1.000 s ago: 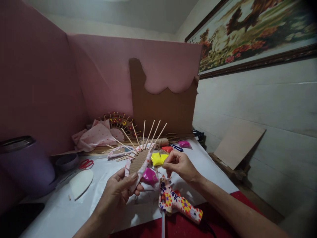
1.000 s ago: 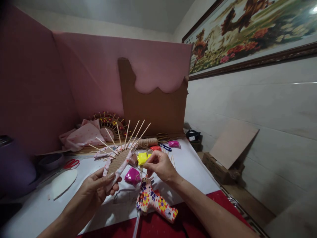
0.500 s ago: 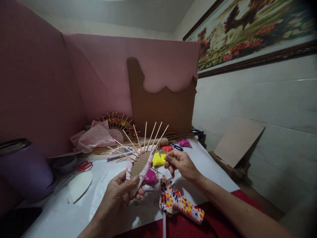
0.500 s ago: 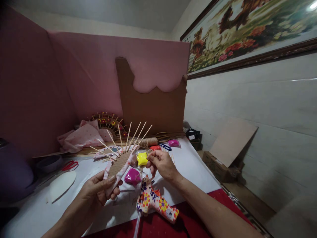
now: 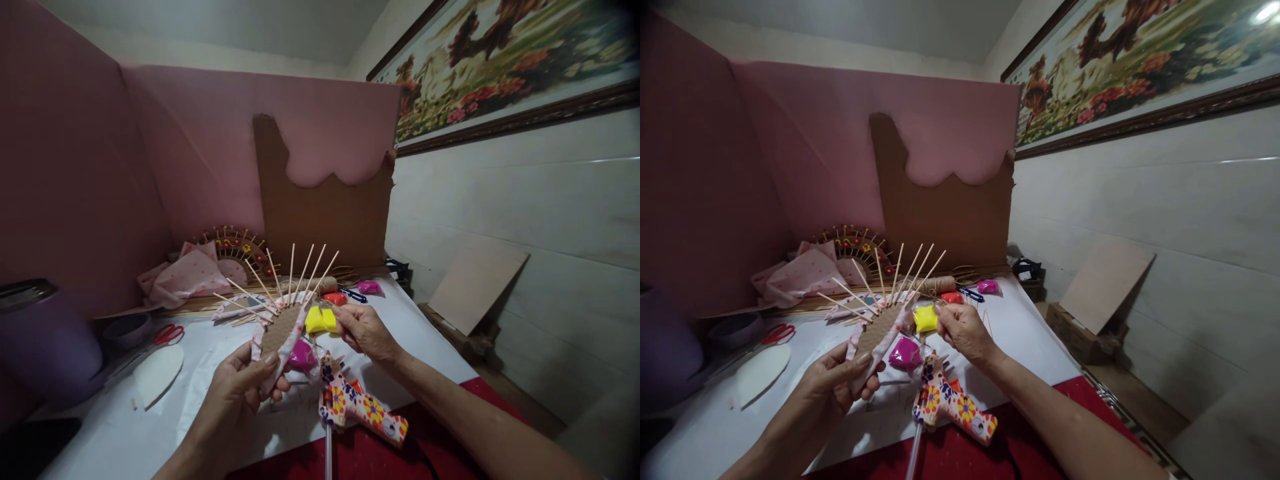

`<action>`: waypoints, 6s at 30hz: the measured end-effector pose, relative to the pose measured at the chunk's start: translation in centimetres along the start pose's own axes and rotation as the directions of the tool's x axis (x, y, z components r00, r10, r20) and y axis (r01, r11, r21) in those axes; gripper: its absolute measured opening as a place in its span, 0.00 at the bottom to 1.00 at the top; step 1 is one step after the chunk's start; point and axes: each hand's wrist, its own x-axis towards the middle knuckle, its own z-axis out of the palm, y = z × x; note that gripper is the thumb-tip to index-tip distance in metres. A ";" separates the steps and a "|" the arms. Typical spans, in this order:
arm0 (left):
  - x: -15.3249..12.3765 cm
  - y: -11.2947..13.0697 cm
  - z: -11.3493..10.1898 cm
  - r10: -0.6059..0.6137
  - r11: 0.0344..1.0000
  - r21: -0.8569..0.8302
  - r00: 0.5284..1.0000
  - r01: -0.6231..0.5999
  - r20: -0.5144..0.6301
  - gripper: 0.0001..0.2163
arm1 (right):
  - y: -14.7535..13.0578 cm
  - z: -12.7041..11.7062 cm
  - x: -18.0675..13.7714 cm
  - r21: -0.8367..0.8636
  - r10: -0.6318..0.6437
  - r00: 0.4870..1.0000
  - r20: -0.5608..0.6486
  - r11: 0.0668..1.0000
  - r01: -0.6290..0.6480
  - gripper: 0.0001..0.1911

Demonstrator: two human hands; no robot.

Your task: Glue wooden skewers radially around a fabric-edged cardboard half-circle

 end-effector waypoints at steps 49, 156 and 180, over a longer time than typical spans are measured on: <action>-0.1 -0.1 0.3 -0.042 0.999 -0.015 0.996 0.041 -0.082 0.10 | 0.1 -0.8 0.0 0.331 0.122 0.987 0.107 0.932 -0.151 0.14; -0.5 0.6 0.5 0.071 0.995 -0.061 0.990 -0.079 -0.126 0.12 | 1.5 -3.2 1.2 -0.362 -0.159 0.914 -0.374 0.932 0.015 0.11; -0.7 -1.2 1.6 -0.021 1.000 -0.010 0.998 0.021 0.055 0.11 | -0.8 0.7 -1.3 -0.046 -0.054 0.998 0.026 0.997 0.055 0.19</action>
